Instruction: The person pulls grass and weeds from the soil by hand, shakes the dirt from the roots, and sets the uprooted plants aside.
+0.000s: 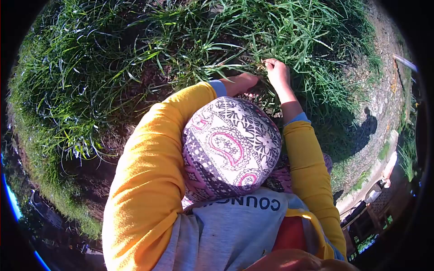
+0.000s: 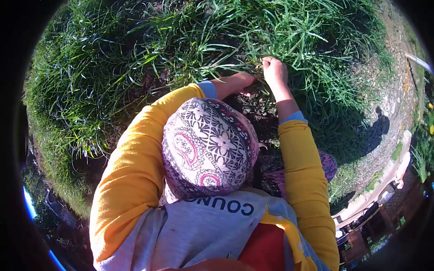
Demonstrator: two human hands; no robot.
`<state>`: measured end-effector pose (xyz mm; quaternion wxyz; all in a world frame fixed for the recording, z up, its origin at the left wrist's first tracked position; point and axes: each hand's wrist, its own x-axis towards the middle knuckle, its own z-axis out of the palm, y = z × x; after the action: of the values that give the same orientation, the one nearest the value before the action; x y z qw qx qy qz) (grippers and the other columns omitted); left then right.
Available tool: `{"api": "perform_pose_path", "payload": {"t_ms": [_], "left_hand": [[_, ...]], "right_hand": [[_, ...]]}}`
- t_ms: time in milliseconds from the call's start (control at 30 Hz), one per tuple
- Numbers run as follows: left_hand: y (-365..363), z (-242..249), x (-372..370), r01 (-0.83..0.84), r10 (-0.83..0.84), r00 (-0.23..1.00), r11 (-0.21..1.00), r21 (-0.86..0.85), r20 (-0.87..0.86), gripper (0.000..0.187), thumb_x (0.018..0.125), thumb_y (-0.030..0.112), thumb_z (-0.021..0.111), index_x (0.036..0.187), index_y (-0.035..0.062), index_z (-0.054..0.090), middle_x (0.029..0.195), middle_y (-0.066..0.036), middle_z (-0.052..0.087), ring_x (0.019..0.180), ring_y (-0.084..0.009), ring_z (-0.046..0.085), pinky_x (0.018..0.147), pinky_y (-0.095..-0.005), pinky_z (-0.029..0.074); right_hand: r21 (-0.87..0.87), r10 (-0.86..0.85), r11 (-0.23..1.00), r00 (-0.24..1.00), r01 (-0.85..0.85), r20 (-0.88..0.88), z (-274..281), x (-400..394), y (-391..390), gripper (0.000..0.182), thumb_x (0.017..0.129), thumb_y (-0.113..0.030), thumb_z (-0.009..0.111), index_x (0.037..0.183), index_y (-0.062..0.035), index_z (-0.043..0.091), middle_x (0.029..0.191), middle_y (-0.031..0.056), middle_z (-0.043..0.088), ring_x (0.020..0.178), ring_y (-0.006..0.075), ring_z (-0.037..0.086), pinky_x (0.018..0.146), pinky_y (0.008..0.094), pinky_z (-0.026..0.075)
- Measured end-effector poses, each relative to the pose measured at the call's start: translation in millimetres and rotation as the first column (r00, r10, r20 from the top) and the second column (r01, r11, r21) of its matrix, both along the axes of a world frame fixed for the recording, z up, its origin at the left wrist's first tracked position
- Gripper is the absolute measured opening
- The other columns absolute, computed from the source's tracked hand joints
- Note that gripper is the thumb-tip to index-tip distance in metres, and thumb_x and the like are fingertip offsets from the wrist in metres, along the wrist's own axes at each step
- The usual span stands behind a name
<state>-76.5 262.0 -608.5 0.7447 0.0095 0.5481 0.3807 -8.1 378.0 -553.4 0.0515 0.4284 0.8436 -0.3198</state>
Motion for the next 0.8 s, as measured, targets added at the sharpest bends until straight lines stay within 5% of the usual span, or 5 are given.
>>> {"api": "perform_pose_path", "payload": {"t_ms": [333, 500, 600, 700, 800], "left_hand": [[3, -40, 25, 0.19, -0.214, 0.902, 0.977, -0.1, -0.375, 0.033, 0.085, 0.028, 0.044, 0.099, 0.0034, 0.061, 0.098, -0.014, 0.061, 0.086, -0.0254, 0.06, 0.071, -0.0382, 0.047], [-2, -1, 10, 0.166, -0.151, 0.975, 0.983, 0.083, -0.164, 0.044, 0.088, 0.041, 0.044, 0.117, 0.0078, 0.051, 0.113, -0.01, 0.055, 0.1, -0.0225, 0.053, 0.074, -0.0434, 0.048], [-3, -66, 19, 0.333, -0.099, 0.87, 0.84, 0.428, -0.483, 0.062, 0.082, 0.041, 0.054, 0.128, 0.0052, 0.036, 0.122, -0.014, 0.048, 0.11, -0.0291, 0.047, 0.083, -0.0404, 0.045], [-6, -33, 11, 0.735, -0.303, 0.319, 0.678, 0.033, -0.898, 0.072, 0.071, 0.033, 0.069, 0.127, 0.0023, 0.035, 0.114, -0.019, 0.049, 0.107, -0.033, 0.05, 0.082, -0.0397, 0.046], [-6, -21, 8, 0.731, -0.155, 0.347, 0.663, 0.163, -0.925, 0.066, 0.068, 0.027, 0.072, 0.12, 0.0014, 0.041, 0.107, -0.019, 0.052, 0.1, -0.0334, 0.054, 0.079, -0.0387, 0.047]], "right_hand": [[0.07, 0.222, 0.95, 0.813, -0.306, 0.538, -6, -21, -11, 0.029, 0.07, -0.03, 0.066, 0.091, -0.0091, 0.064, 0.094, 0.0118, 0.064, 0.092, 0.0286, 0.06, 0.081, 0.0363, 0.047], [0.045, 0.293, 0.91, 0.718, -0.411, 0.631, -24, -18, 8, 0.031, 0.076, -0.035, 0.055, 0.093, -0.0113, 0.064, 0.098, 0.0104, 0.063, 0.092, 0.0282, 0.059, 0.079, 0.0374, 0.048], [0.045, 0.322, 0.909, 0.767, -0.414, 0.554, -31, -10, 15, 0.03, 0.077, -0.036, 0.052, 0.095, -0.0149, 0.064, 0.1, 0.0072, 0.063, 0.092, 0.0277, 0.059, 0.077, 0.0372, 0.048], [0.016, 0.317, 0.918, 0.756, -0.397, 0.573, -42, -8, 16, 0.03, 0.077, -0.034, 0.051, 0.097, -0.0164, 0.063, 0.1, 0.006, 0.063, 0.092, 0.0275, 0.06, 0.077, 0.037, 0.048], [-0.014, 0.264, 0.955, 0.83, -0.296, 0.491, -50, 4, 16, 0.039, 0.081, -0.047, 0.047, 0.099, -0.0163, 0.062, 0.102, 0.0082, 0.062, 0.09, 0.0279, 0.059, 0.075, 0.0369, 0.047]]}}
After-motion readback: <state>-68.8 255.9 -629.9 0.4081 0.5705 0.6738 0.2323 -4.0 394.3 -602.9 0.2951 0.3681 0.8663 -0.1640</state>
